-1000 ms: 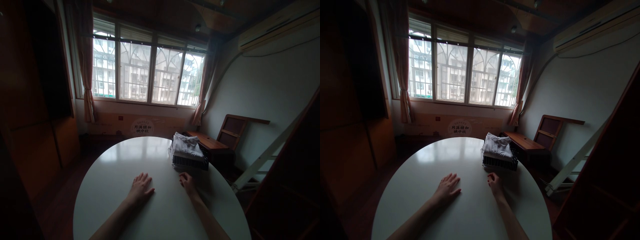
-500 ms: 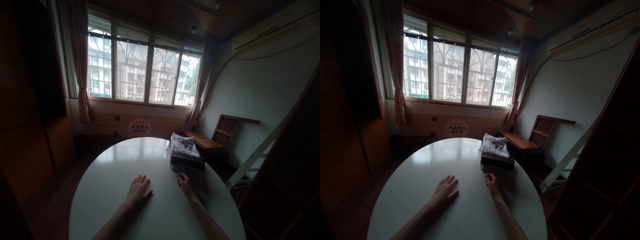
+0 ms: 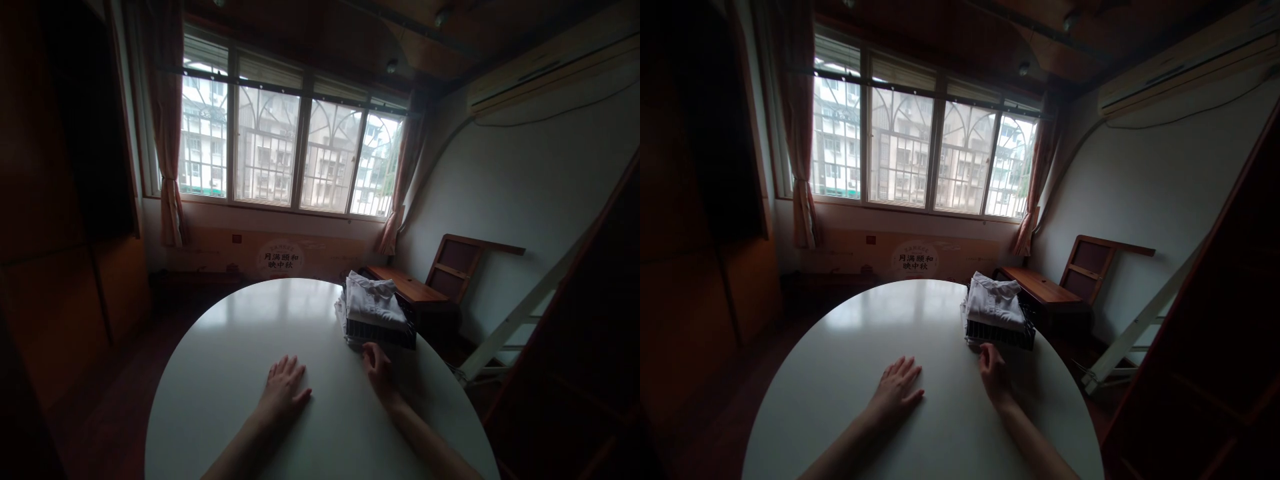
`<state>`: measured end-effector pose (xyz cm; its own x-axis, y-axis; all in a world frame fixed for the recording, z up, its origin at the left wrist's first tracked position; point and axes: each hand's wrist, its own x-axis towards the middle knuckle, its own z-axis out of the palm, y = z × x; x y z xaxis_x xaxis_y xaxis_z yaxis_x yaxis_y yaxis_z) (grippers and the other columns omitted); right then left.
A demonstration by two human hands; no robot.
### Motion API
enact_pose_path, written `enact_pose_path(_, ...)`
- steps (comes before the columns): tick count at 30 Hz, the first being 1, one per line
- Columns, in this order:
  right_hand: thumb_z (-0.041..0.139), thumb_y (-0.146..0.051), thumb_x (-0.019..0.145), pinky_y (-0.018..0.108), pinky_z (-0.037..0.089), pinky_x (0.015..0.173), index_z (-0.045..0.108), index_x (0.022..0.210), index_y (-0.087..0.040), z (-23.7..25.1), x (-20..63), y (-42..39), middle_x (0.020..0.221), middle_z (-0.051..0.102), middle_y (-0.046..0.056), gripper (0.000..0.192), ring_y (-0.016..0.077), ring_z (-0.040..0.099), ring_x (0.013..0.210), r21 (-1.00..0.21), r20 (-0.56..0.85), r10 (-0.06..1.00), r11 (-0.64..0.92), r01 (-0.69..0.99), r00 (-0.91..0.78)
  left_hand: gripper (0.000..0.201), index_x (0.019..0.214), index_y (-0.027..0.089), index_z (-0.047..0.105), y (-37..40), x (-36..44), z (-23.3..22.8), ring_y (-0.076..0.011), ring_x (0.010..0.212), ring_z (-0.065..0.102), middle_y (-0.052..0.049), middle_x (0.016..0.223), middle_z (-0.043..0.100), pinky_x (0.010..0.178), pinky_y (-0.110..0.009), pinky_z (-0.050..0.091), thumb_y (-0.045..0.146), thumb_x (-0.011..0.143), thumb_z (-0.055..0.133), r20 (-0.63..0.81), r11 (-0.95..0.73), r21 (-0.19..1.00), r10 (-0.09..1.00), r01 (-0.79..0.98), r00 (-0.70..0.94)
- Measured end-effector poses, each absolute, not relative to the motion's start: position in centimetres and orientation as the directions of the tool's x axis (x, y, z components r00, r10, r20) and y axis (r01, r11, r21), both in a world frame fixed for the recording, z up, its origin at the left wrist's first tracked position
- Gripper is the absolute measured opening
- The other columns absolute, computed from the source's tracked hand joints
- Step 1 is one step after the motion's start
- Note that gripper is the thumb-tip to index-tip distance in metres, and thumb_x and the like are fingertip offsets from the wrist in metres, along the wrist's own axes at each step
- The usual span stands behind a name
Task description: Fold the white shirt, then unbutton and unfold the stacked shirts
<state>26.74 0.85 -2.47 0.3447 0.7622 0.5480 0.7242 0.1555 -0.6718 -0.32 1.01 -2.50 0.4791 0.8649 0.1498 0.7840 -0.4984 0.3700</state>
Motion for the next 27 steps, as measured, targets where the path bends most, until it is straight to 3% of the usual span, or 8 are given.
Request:
enact_pose_path(2, 0.04, -0.021, 0.075, 0.037, 0.044, 0.079, 0.051, 0.093, -0.02, -0.5, 27.6, 1.9, 0.088, 0.06, 0.009, 0.021, 0.0242, 0.056, 0.084, -0.493, 0.676, 0.687, 0.153, 0.856, 0.267, 0.051, 0.125, 0.025, 0.047, 1.0, -0.3, -2.4, -0.0273, 0.131, 0.023, -0.006, 0.14, 0.036, 0.106, -0.044, 0.017, 0.047, 0.078, 0.042, 0.135, -0.491, 0.381, 0.868, 0.784, 0.478)
enact_pose_path(5, 0.04, -0.014, 0.073, 0.04, 0.039, 0.086, 0.049, 0.103, -0.017, 2.9, 28.9, 4.3, 0.102, 0.056, 0.012, 0.032, 0.0263, 0.049, 0.099, -0.206, 0.745, 0.651, 0.015, 0.978, 0.147, 0.051, 0.125, 0.025, 0.047, 1.0, -0.3, -2.4, -0.0272, 0.131, 0.023, -0.005, 0.14, 0.035, 0.106, -0.044, 0.016, 0.046, 0.078, 0.042, 0.126, -0.481, 0.405, 0.871, 0.777, 0.474)
enact_pose_path(8, 0.046, -0.014, 0.071, 0.04, 0.038, 0.084, 0.051, 0.106, -0.014, 5.4, 29.8, 6.6, 0.109, 0.053, 0.014, 0.035, 0.0288, 0.047, 0.104, -0.01, 0.678, 0.731, -0.095, 0.995, 0.077, 0.052, 0.125, 0.026, 0.046, 1.0, -0.3, -2.6, -0.0267, 0.131, 0.022, -0.005, 0.14, 0.034, 0.107, -0.044, 0.015, 0.047, 0.078, 0.042, 0.133, -0.479, 0.433, 0.871, 0.763, 0.472)
enact_pose_path(11, 0.049, -0.019, 0.071, 0.037, 0.039, 0.077, 0.056, 0.096, -0.012, 6.2, 30.0, 8.2, 0.099, 0.057, 0.016, 0.026, 0.0296, 0.051, 0.096, 0.049, 0.542, 0.832, -0.171, 0.984, 0.117, 0.053, 0.125, 0.027, 0.047, 1.2, -0.4, -3.0, -0.0268, 0.131, 0.022, -0.004, 0.14, 0.034, 0.107, -0.044, 0.015, 0.049, 0.077, 0.043, 0.138, -0.477, 0.457, 0.872, 0.751, 0.47)
enact_pose_path(15, 0.05, -0.014, 0.068, 0.032, 0.038, 0.072, 0.058, 0.087, -0.014, 6.1, 30.0, 9.4, 0.1, 0.059, 0.014, 0.021, 0.027, 0.053, 0.097, -0.019, 0.427, 0.885, -0.198, 0.98, 0.187, 0.054, 0.124, 0.027, 0.047, 1.3, -0.3, -3.2, -0.0272, 0.131, 0.022, -0.004, 0.14, 0.034, 0.107, -0.045, 0.014, 0.052, 0.076, 0.042, 0.152, -0.484, 0.481, 0.867, 0.731, 0.474)
enact_pose_path(20, 0.053, -0.009, 0.059, 0.026, 0.035, 0.057, 0.06, 0.073, -0.018, 8.9, 30.4, 10.1, 0.074, 0.063, 0.007, 0.018, 0.0214, 0.058, 0.073, -0.328, 0.303, 0.899, -0.214, 0.92, 0.316, 0.054, 0.123, 0.027, 0.047, 1.1, -0.2, -3.1, -0.0274, 0.132, 0.019, -0.004, 0.141, 0.032, 0.108, -0.045, 0.012, 0.052, 0.076, 0.043, 0.125, -0.465, 0.499, 0.874, 0.732, 0.47)
enact_pose_path(25, 0.042, -0.014, 0.072, 0.027, 0.031, 0.055, 0.057, 0.089, -0.014, 16.3, 30.9, 9.2, 0.08, 0.06, 0.011, 0.023, 0.02, 0.053, 0.071, -0.4, 0.506, 0.739, -0.255, 0.88, 0.444, 0.053, 0.124, 0.026, 0.047, 0.9, -0.4, -2.7, -0.0271, 0.132, 0.019, -0.005, 0.141, 0.032, 0.108, -0.044, 0.012, 0.05, 0.076, 0.043, 0.119, -0.467, 0.503, 0.871, 0.727, 0.477)
enact_pose_path(27, 0.046, -0.017, 0.071, 0.028, 0.03, 0.055, 0.055, 0.079, -0.015, 19.7, 30.8, 7.8, 0.073, 0.058, 0.009, 0.012, 0.0194, 0.05, 0.068, -0.469, 0.691, 0.552, -0.148, 0.871, 0.466, 0.053, 0.126, 0.025, 0.045, 0.8, -0.4, -2.6, -0.026, 0.133, 0.019, -0.005, 0.142, 0.031, 0.108, -0.044, 0.012, 0.047, 0.077, 0.043, 0.11, -0.456, 0.507, 0.876, 0.731, 0.47)
